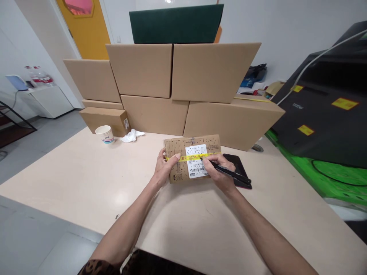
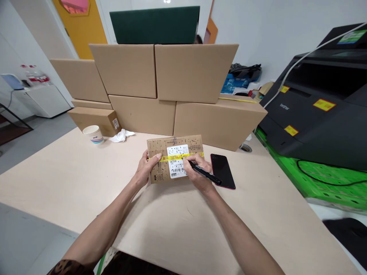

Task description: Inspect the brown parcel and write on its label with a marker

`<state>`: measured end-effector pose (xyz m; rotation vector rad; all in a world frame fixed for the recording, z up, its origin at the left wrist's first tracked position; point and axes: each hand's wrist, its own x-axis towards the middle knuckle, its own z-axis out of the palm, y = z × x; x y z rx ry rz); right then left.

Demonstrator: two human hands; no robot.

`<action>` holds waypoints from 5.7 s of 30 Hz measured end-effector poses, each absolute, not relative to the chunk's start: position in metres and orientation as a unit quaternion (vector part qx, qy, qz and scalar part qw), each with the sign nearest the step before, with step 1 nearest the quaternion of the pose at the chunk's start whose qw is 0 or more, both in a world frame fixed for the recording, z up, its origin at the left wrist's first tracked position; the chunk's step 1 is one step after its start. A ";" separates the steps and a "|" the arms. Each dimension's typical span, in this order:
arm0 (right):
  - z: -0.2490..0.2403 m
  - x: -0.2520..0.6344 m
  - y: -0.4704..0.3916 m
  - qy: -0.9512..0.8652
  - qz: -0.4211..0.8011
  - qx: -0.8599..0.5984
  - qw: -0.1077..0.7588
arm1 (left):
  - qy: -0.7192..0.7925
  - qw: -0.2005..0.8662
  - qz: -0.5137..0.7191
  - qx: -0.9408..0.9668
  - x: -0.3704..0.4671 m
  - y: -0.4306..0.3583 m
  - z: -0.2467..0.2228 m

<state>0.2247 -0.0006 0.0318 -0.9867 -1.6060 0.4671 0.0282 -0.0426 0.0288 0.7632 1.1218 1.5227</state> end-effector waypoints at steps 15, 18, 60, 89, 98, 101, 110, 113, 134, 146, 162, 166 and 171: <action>0.032 0.226 -0.010 -0.700 0.181 -0.401 0.563 | 0.474 0.523 0.634 0.315 0.030 -0.040 0.023; 0.032 0.223 -0.010 -0.703 0.180 -0.406 0.555 | 0.481 0.516 0.633 0.318 0.030 -0.039 0.021; -0.003 0.294 -0.049 -0.952 -0.032 -0.304 -0.015 | 0.450 0.533 0.648 0.306 0.031 -0.038 0.023; -0.032 0.341 0.043 -0.630 0.081 -0.769 0.071 | 0.569 0.250 0.678 0.393 0.013 -0.030 0.010; -0.029 0.361 0.063 -0.520 0.296 -0.755 0.269 | 0.444 -0.001 0.590 0.674 0.050 -0.057 0.000; -0.029 0.359 0.057 -0.492 0.358 -0.715 0.345 | 0.404 0.039 0.555 0.726 0.061 -0.063 -0.005; -0.017 0.340 0.017 -0.425 0.450 -0.566 0.545 | 0.385 0.211 0.540 0.719 0.081 -0.068 -0.012; 0.001 0.321 0.004 -0.400 0.487 -0.471 0.617 | 0.428 0.359 0.503 0.659 0.091 -0.069 -0.006; 0.015 0.205 0.002 -0.514 0.522 -0.311 0.606 | 0.348 0.510 0.613 0.493 0.076 -0.042 0.009; 0.013 0.206 -0.003 -0.531 0.534 -0.330 0.569 | 0.343 0.534 0.597 0.490 0.066 -0.045 0.007; 0.019 0.214 0.004 -0.511 0.547 -0.335 0.572 | 0.335 0.562 0.567 0.501 0.053 -0.042 0.014; 0.033 0.224 0.012 -0.432 0.601 -0.337 0.581 | 0.325 0.619 0.464 0.545 0.035 -0.043 0.023; 0.044 0.239 0.017 -0.386 0.648 -0.378 0.538 | 0.355 0.639 0.466 0.499 0.028 -0.043 0.030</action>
